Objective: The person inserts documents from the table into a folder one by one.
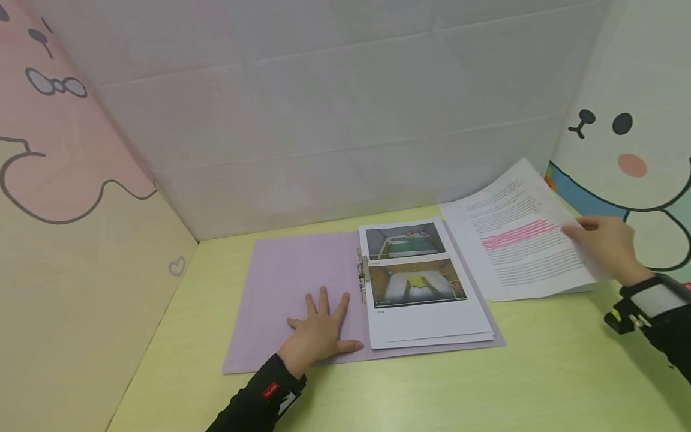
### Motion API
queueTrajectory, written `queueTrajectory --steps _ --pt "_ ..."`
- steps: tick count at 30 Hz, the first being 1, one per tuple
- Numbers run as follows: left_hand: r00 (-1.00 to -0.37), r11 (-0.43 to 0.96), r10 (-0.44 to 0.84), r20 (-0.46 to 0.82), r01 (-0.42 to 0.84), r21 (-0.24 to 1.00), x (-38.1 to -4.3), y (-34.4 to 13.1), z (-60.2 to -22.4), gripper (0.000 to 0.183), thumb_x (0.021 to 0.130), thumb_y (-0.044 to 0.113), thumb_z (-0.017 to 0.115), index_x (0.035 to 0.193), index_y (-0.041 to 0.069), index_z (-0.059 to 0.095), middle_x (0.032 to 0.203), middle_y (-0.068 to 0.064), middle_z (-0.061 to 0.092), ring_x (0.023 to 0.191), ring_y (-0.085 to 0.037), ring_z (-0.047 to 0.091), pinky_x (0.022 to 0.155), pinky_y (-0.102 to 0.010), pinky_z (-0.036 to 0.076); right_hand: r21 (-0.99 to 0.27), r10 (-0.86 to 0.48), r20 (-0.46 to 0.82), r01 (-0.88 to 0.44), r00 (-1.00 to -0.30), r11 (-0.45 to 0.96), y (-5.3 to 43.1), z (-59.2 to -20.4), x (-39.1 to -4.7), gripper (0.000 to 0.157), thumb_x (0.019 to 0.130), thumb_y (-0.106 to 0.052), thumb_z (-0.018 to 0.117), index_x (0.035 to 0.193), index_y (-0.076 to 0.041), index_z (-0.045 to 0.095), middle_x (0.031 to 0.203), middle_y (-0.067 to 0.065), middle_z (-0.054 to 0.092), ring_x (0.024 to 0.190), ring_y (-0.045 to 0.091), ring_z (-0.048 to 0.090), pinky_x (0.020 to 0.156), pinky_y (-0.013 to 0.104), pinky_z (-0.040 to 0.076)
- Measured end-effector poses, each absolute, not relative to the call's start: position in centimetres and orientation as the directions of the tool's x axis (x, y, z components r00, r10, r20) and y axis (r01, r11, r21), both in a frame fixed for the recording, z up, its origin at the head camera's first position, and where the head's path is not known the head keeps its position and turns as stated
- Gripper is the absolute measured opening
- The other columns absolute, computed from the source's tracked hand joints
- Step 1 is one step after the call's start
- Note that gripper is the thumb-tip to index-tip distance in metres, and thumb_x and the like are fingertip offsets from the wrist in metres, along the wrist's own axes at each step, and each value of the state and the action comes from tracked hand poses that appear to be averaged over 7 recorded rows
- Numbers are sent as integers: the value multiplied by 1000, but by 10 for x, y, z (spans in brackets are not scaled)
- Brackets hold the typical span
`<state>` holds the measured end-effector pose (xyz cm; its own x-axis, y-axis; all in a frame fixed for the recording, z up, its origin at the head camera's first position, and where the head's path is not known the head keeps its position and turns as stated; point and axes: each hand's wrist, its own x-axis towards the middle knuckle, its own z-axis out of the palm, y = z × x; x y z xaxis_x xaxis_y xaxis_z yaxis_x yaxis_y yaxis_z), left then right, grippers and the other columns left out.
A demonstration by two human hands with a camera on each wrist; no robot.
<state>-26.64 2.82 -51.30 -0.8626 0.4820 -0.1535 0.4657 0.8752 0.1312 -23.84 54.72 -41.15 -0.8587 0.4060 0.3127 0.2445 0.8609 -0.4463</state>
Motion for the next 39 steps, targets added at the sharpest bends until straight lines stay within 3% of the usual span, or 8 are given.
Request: queueTrajectory --steps 6,13,24,29,33,39 --pt "-863 877 479 -158 463 131 -265 28 -510 104 67 79 48 150 24 19 150 -30 12 129 -56 12 74 -80 31 -486 447 252 288 -858 825 547 -409 -232 75 89 -50 48 119 18 50 115 42 50 98 47 48 62 42 39" --pt "-863 875 482 -153 465 133 -264 28 -508 103 68 78 49 150 23 20 150 -30 12 129 -56 13 74 -80 32 -505 491 182 347 -852 790 547 -407 -230 79 88 -52 48 123 18 46 117 42 48 87 40 52 49 29 42" --pt "-864 876 480 -153 463 135 -265 29 -510 103 68 78 48 150 23 20 150 -31 12 129 -57 13 74 -80 32 -521 483 127 356 -866 776 540 -403 -230 83 88 -54 47 126 19 42 121 43 44 89 40 48 52 29 41" --pt "-865 877 478 -154 461 136 -265 29 -510 103 68 78 48 150 23 20 150 -31 12 129 -57 13 74 -80 31 -522 470 120 348 -874 779 533 -404 -232 82 89 -53 45 127 19 41 122 43 42 95 44 46 59 36 40" --pt "-865 876 480 -147 464 130 -265 30 -511 103 68 79 48 150 23 20 150 -31 12 129 -57 13 74 -80 32 -538 464 102 344 -880 770 527 -404 -233 83 89 -55 43 129 18 39 123 42 41 102 47 43 72 50 42" --pt "-866 876 480 -139 464 131 -265 30 -511 103 68 79 48 150 23 21 150 -31 13 129 -57 14 74 -80 32 -533 425 112 306 -898 789 516 -403 -235 82 89 -54 44 127 19 40 118 42 44 105 51 41 84 63 36"
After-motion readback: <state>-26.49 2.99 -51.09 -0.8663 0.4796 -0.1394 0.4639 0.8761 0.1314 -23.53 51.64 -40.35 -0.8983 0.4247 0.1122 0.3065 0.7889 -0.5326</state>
